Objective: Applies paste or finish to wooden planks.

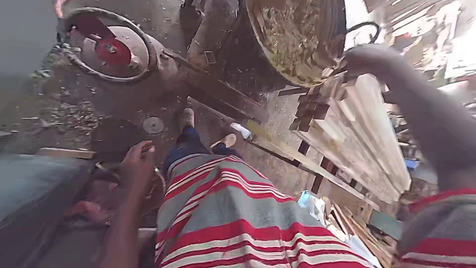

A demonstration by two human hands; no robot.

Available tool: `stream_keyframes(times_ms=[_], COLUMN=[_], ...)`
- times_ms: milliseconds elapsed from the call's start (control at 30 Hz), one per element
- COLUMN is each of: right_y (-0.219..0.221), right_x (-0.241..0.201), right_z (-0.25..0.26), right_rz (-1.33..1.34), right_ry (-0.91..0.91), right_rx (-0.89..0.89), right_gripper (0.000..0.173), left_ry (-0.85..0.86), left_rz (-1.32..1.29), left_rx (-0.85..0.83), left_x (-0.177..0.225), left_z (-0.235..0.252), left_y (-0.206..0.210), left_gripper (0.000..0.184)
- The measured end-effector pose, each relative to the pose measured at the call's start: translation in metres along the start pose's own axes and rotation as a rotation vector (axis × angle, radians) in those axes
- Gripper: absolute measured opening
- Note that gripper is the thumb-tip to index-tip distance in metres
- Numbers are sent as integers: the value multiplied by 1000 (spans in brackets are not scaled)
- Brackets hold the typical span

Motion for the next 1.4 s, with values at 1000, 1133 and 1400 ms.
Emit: stream_keyframes(times_ms=[1000,1133,1400], right_y=[829,840,758], right_x=[52,71,32], right_z=[-309,-286,-298], right_rz=[1917,1803,1600], right_ry=[1106,1192,1012], right_rx=[575,550,53], right_gripper=[56,61,64], left_ry=[1306,1367,1303], left_rz=[550,514,395], left_rx=[-786,-808,-870], left_x=[401,430,437], left_z=[-254,-254,-240], left_y=[458,486,511], left_gripper=[28,34,27])
Point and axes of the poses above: each hand's wrist, its own z-axis towards the middle knuckle, its own y-axis out of the palm, x = y × z, the point moved 9 cm from there along z, towards the middle knuckle, and after that the axes turned 3 degrees about y, right-handed, at the moved point
